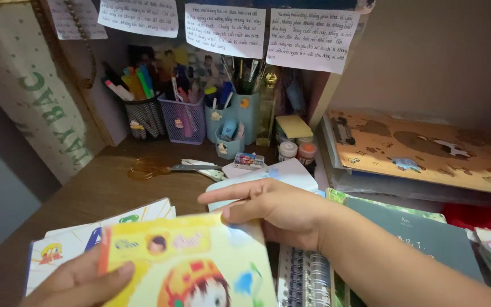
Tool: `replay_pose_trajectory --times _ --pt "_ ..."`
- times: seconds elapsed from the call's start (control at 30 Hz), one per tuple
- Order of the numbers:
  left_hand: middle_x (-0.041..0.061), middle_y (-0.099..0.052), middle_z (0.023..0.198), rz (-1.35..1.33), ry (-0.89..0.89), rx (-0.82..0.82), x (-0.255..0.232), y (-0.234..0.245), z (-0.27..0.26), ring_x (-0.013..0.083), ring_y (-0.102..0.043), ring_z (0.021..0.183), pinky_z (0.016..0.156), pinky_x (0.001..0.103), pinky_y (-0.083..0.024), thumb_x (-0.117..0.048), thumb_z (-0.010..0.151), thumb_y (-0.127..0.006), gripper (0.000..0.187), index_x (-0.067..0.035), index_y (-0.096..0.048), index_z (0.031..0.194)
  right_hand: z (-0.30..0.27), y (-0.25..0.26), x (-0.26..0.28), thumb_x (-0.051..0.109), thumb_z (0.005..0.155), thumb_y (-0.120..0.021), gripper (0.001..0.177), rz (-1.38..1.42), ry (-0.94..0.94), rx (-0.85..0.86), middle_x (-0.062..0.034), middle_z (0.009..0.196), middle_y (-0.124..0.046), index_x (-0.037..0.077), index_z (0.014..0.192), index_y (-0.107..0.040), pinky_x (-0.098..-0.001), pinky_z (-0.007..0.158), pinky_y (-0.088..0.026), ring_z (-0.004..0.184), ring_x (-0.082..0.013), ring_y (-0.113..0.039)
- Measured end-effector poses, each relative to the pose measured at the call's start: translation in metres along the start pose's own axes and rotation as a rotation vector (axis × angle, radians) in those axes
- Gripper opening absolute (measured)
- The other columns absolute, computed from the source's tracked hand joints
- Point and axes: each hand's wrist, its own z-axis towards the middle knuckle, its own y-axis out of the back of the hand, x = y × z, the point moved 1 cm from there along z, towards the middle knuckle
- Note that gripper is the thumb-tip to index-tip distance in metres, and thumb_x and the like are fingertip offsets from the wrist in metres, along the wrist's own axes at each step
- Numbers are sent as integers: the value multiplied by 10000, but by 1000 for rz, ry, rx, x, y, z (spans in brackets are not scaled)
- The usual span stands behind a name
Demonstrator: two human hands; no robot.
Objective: Organizing and stacking various notebooks and small books on a desk shelf.
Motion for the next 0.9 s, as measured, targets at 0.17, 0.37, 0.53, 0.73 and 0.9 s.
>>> replay_pose_trajectory --times 0.17,0.37,0.53,0.73,0.9 --pt "400 -669 1373 -15 41 15 1 -9 -9 573 -564 1176 1021 633 -392 38 1033 -374 498 52 -595 1479 -2 2 -4 139 899 -689 280 24 -34 44 -115 1100 -775 66 1167 -720 -357 795 -599 921 -206 -721" --pt "481 -708 1292 -45 68 31 -4 -16 -24 628 -592 1090 958 636 -414 95 1014 -426 475 126 -654 1430 -4 0 -1 209 891 -692 382 36 -58 107 -122 1152 -766 85 1252 -698 -392 794 -609 955 -213 -721" --pt "536 -734 1237 -75 79 31 -9 -14 -31 665 -611 1033 917 638 -429 133 1001 -460 461 175 -694 1397 -5 -4 -1 256 886 -693 451 32 -74 163 -126 1187 -759 98 1309 -683 -415 793 -615 978 -218 -722" --pt "368 -660 1315 -71 32 -133 -54 -31 -67 558 -570 1134 1027 660 -434 -116 1107 -456 356 -75 -518 1456 -3 4 -11 347 959 -675 420 103 -92 252 -73 1103 -759 132 1320 -667 -393 763 -618 958 -217 -735" --pt "111 -670 1401 -184 -266 -46 -86 -41 -100 281 -579 1212 1074 492 -444 -289 1074 -348 445 -152 -511 1465 -8 10 -6 770 865 -461 948 383 6 446 -281 1215 -689 38 1457 -579 -533 755 -625 967 -434 -698"
